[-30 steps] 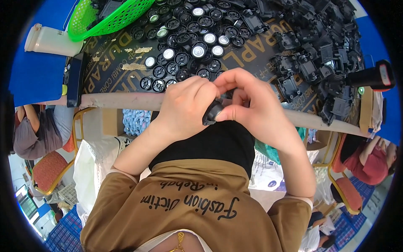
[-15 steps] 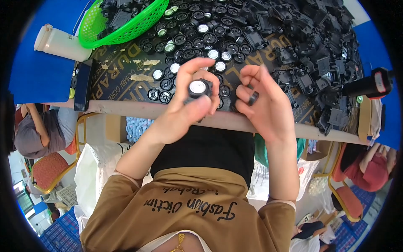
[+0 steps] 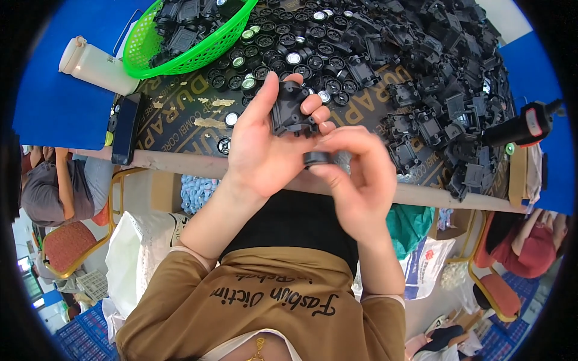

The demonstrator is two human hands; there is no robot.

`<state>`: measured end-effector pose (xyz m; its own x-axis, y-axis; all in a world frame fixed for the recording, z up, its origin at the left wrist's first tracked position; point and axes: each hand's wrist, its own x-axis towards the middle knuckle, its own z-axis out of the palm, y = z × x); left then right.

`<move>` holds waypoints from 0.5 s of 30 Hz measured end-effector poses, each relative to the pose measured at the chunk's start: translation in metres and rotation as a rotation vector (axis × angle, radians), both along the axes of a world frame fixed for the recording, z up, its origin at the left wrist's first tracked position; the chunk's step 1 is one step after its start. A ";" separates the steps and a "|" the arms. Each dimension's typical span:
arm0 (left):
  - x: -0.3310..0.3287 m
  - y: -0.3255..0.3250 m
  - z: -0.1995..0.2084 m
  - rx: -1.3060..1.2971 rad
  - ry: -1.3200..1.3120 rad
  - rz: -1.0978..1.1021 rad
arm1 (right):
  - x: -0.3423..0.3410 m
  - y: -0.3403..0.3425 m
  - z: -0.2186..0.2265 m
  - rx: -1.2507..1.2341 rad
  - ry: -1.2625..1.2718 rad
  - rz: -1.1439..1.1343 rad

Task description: Manually assembling small circular electronic components into black plastic housings at a factory workbench.

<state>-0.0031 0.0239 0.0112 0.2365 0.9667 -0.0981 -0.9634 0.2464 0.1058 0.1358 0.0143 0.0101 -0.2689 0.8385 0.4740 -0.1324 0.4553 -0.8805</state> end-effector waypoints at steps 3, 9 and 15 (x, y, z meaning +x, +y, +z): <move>0.004 -0.005 0.002 0.013 -0.026 -0.001 | -0.009 -0.002 0.011 0.367 -0.299 -0.223; 0.020 -0.017 0.013 0.022 0.120 0.098 | -0.003 -0.004 0.007 0.671 -0.507 -0.356; 0.019 -0.023 0.013 0.128 0.225 0.169 | -0.008 -0.001 0.001 0.567 -0.387 -0.393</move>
